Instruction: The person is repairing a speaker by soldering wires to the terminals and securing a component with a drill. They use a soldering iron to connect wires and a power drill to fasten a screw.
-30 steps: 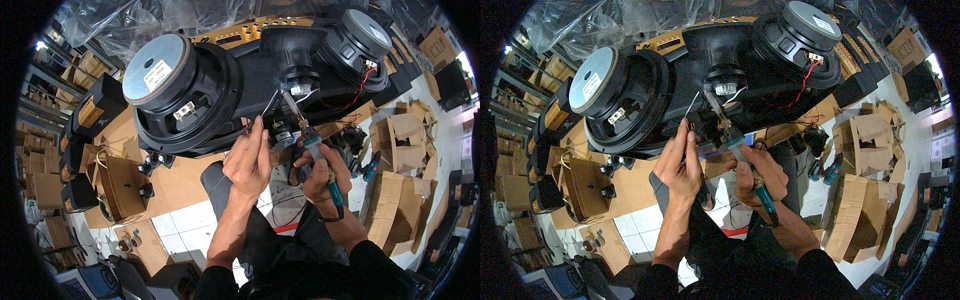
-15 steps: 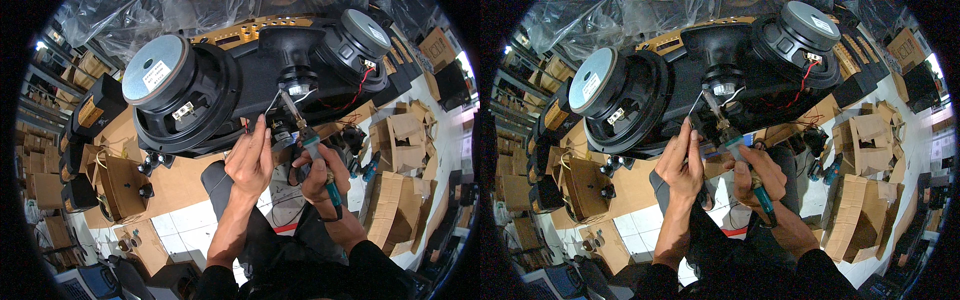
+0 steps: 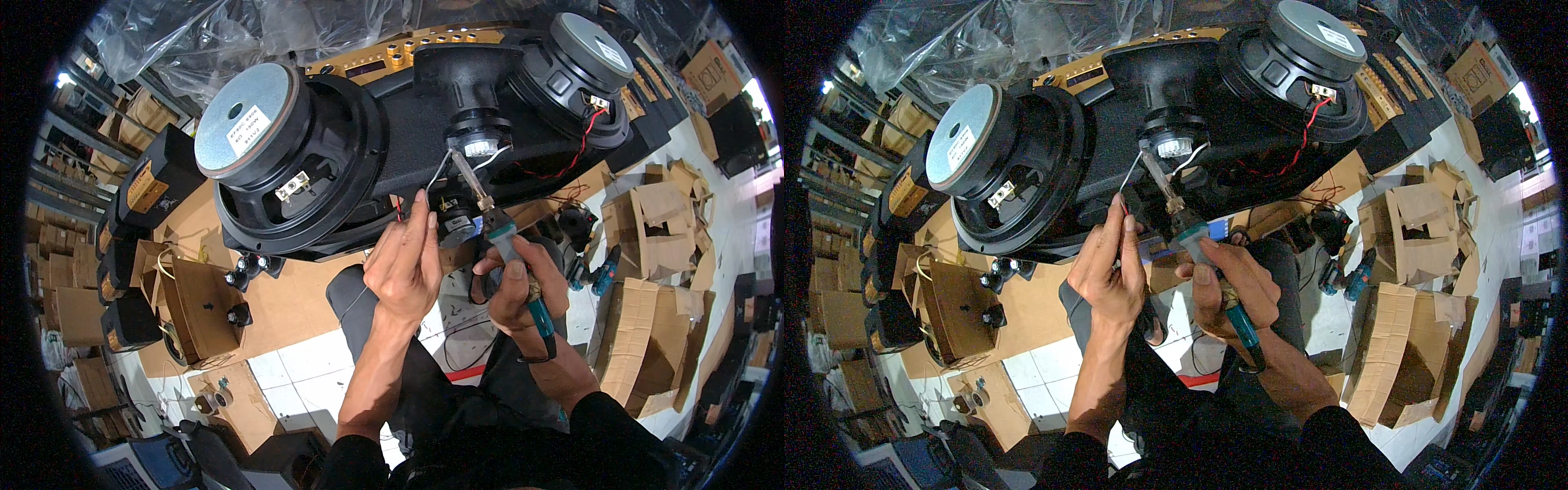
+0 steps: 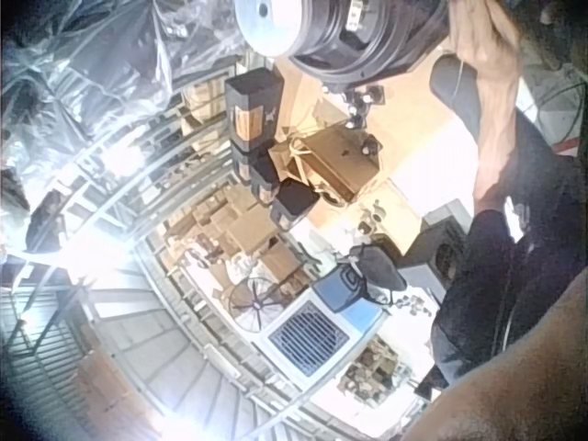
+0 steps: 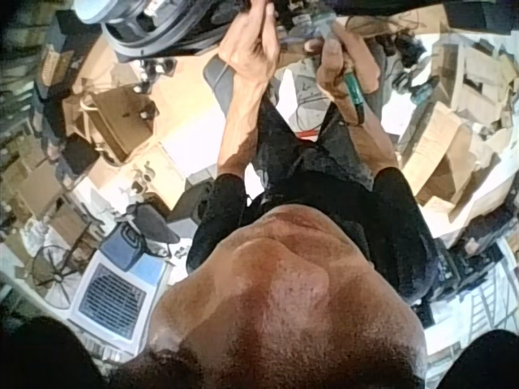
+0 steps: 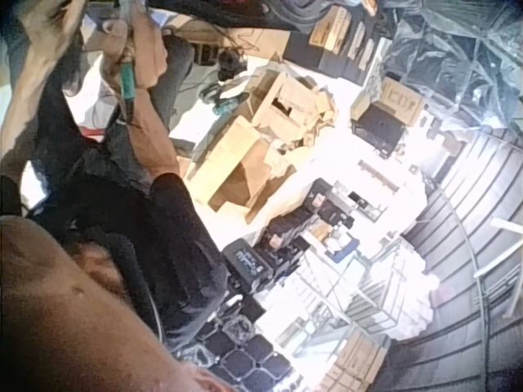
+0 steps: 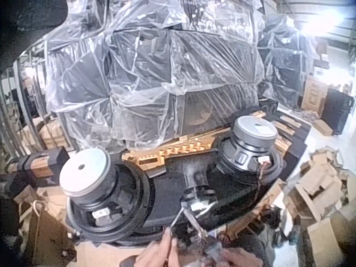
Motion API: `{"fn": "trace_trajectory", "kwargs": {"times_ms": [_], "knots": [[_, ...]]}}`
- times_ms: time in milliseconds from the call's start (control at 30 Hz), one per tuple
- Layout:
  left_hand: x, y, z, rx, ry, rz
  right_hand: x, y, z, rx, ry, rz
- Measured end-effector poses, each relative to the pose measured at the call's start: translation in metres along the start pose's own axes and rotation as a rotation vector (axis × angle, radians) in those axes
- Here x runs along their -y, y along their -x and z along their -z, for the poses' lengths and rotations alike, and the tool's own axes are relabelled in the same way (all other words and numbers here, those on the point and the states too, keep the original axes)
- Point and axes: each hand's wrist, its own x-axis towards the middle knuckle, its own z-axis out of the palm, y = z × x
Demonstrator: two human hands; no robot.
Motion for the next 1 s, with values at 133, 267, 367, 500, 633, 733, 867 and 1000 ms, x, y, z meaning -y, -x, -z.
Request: {"fn": "trace_trajectory", "kwargs": {"times_ms": [133, 267, 367, 500, 633, 733, 867, 1000], "knots": [[-0.0004, -0.0002, 0.0005, 0.005, -0.008, 0.001, -0.0008, -0.0011, 0.0002, -0.002, 0.028, 0.022], [-0.0004, 0.0004, 0.0029, -0.022, -0.004, 0.038, 0.001, -0.0023, -0.0006, -0.005, 0.03, 0.008], [0.001, 0.0012, 0.0032, -0.038, -0.007, 0.039, 0.0014, -0.0026, -0.0012, -0.015, 0.026, 0.014], [-0.0005, 0.0002, 0.0048, -0.042, 0.005, 0.052, 0.001, -0.0022, -0.0018, -0.027, 0.024, 0.021], [-0.0004, 0.0007, 0.0065, -0.035, -0.01, 0.062, 0.0, -0.0012, -0.0017, -0.023, 0.027, 0.021], [-0.002, 0.0, 0.0056, -0.028, 0.0, 0.034, 0.0009, -0.0013, -0.0023, -0.028, 0.029, 0.023], [-0.004, -0.0021, 0.0038, -0.022, -0.011, 0.002, 0.002, 0.0003, -0.0003, 0.002, 0.029, -0.01], [-0.0038, -0.0019, 0.0016, -0.015, 0.007, -0.001, 0.0002, 0.002, 0.0001, 0.003, 0.019, -0.011]]}}
